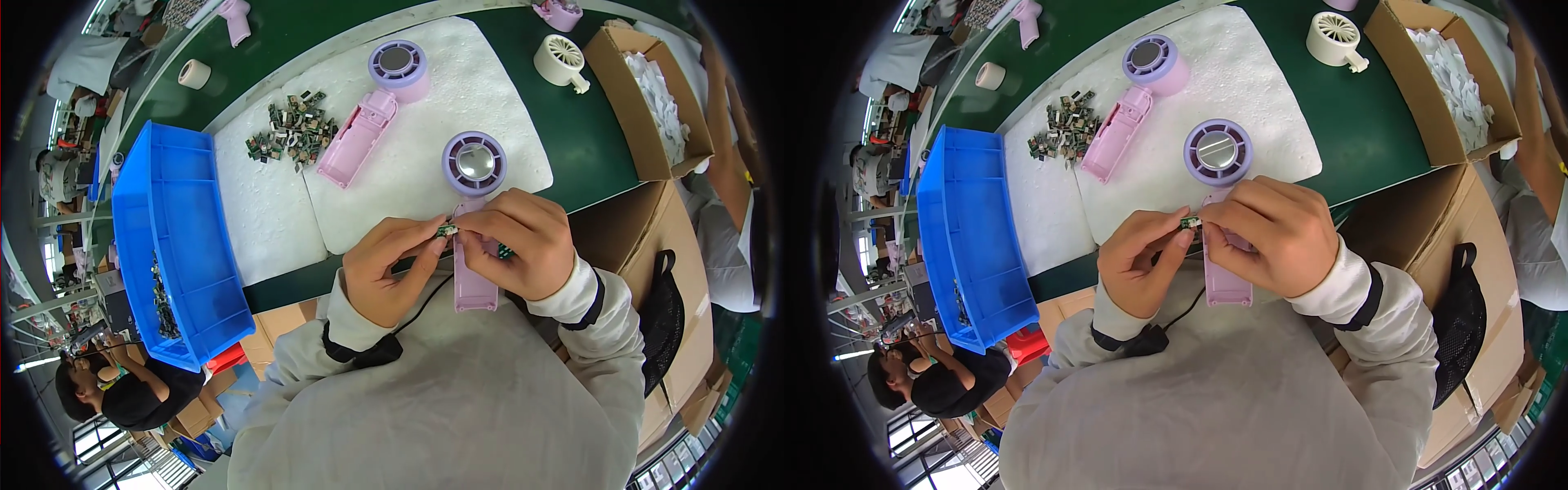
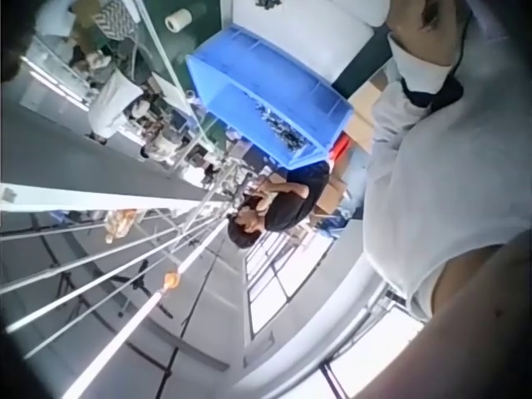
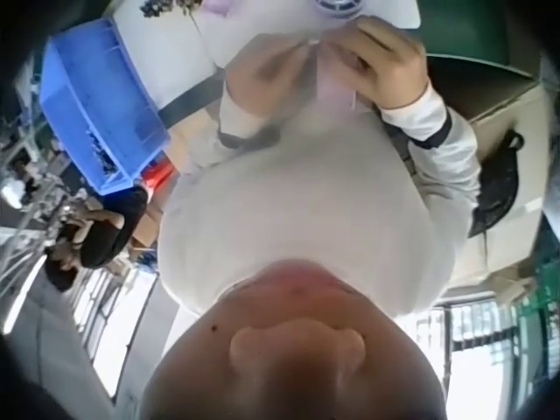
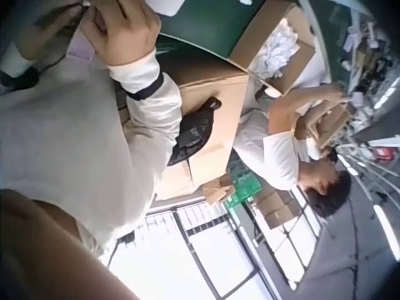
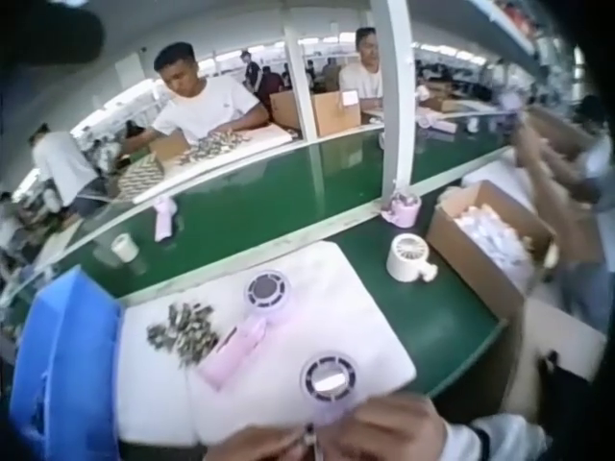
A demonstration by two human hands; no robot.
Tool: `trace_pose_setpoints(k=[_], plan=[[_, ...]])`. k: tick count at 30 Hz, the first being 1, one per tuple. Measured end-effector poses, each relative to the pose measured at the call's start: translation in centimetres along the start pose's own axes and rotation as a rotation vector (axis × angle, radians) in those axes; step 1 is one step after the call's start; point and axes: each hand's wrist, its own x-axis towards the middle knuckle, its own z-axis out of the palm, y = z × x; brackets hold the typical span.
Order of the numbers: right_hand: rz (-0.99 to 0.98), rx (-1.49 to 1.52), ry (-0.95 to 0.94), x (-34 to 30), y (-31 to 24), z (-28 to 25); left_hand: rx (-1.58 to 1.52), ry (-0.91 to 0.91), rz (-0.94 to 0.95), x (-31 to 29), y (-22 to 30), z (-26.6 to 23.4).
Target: The person picks up a circuit board from a blue bin and connects it to wires inside a pink fan housing. They then place the circuit board into the housing, fit a motor assembly onto the unit, and set the partially assembled fan on the table.
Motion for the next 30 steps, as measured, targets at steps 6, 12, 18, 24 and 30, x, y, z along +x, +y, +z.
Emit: trace_pose_setpoints(k=[6, 12, 18, 24, 30], plan=[[-0.012, -0.023, -0.003, 0.3, -0.1, -0.3, -0.071, 0.003, -0.021, -0.1, -0.1, 0.1], [-0.102, -0.184, 0.054, 0.0, -0.5, -0.3, -0.085, 0.035, -0.015, -0.5, -0.3, 0.8], [0.103, -0.030, 0.061, -0.5, -1.2, 0.2, 0.286, 0.195, 0.190, -0.7, -0.2, 2.5], [0.279, 0.122, 0.140, -0.9, -2.2, 1.0, 0.422, 0.278, 0.301, -0.3, 0.3, 3.5], [0.329, 0.174, 0.220, -0.2, -2.4, 0.7, 0.519, 0.208, 0.328, 0.7, 1.9, 2.7]])
